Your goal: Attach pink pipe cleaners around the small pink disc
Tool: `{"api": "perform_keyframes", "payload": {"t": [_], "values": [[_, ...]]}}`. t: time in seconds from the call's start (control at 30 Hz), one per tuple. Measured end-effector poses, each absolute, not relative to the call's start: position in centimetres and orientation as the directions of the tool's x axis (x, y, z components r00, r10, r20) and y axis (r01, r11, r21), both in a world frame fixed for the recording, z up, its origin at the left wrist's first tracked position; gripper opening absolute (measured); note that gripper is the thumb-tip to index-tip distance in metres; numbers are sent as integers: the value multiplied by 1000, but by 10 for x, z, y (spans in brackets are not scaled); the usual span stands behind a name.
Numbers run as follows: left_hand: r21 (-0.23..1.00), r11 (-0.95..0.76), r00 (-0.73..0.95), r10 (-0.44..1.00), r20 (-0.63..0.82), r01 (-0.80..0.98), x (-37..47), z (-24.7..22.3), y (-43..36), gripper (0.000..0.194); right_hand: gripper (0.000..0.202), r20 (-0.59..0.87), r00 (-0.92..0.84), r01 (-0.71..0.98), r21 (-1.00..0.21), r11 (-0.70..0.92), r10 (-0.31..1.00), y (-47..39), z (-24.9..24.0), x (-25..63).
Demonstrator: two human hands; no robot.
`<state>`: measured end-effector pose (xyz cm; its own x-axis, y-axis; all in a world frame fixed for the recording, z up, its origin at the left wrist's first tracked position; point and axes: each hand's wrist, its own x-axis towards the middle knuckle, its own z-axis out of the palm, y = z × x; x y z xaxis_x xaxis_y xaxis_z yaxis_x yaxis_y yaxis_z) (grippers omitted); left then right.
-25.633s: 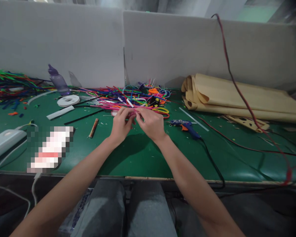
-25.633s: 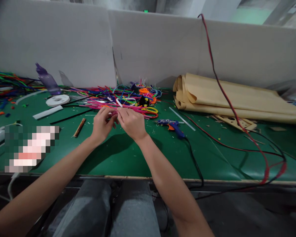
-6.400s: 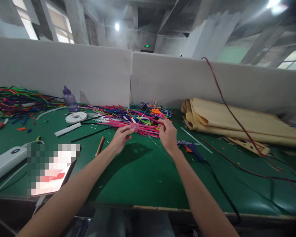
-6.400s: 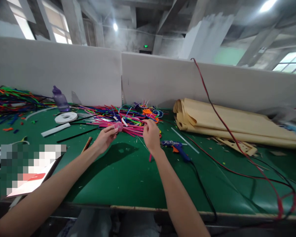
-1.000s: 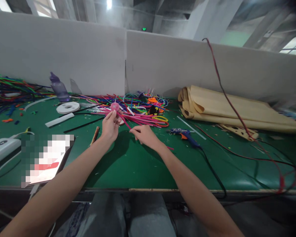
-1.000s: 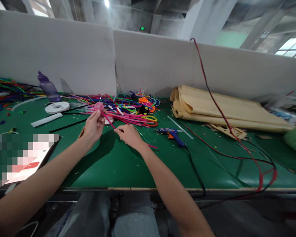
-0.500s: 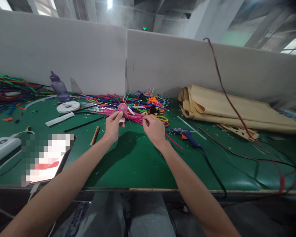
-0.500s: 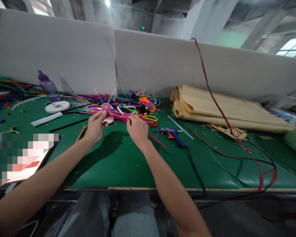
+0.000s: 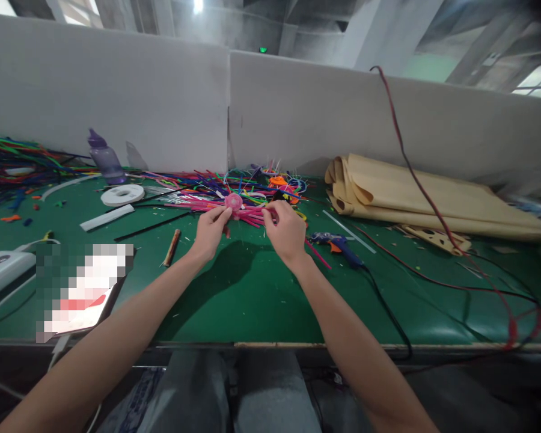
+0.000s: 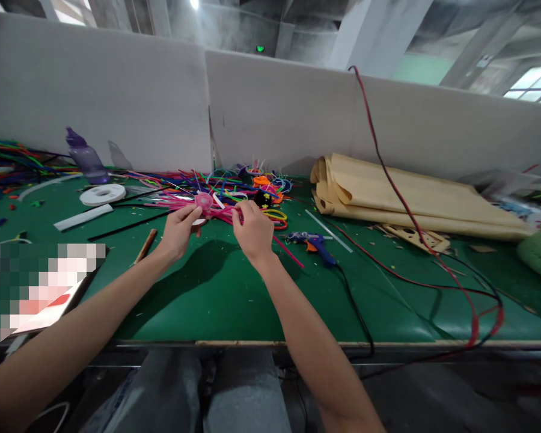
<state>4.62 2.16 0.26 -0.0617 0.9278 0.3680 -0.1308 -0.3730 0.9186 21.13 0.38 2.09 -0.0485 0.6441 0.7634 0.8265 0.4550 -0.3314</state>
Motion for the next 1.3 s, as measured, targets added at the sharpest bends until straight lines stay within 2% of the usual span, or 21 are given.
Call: {"api": "perform_keyframes", "payload": {"t": [0.5,0.63,0.77,0.97,1.1,1.3], "values": [[959,-260,148,950,274,-109,50,7,16,19,16,794,20,827,-354,436,607,6,26,218],[969,-221,227,944,241,-109,50,10,14,18,16,784,79,786,-429,446,616,9,26,222],[968,-148,228,954,193,-201,49,10,14,15,19,760,123,784,-468,407,638,11,26,225],[906,-25,123,989,85,-423,43,11,19,10,23,781,37,809,-389,440,623,9,27,224],[886,1,132,989,68,-464,42,14,19,9,26,708,27,745,-485,458,706,13,25,226],[929,8,244,966,88,-370,42,14,16,12,20,623,112,609,-659,442,774,20,31,235]]}}
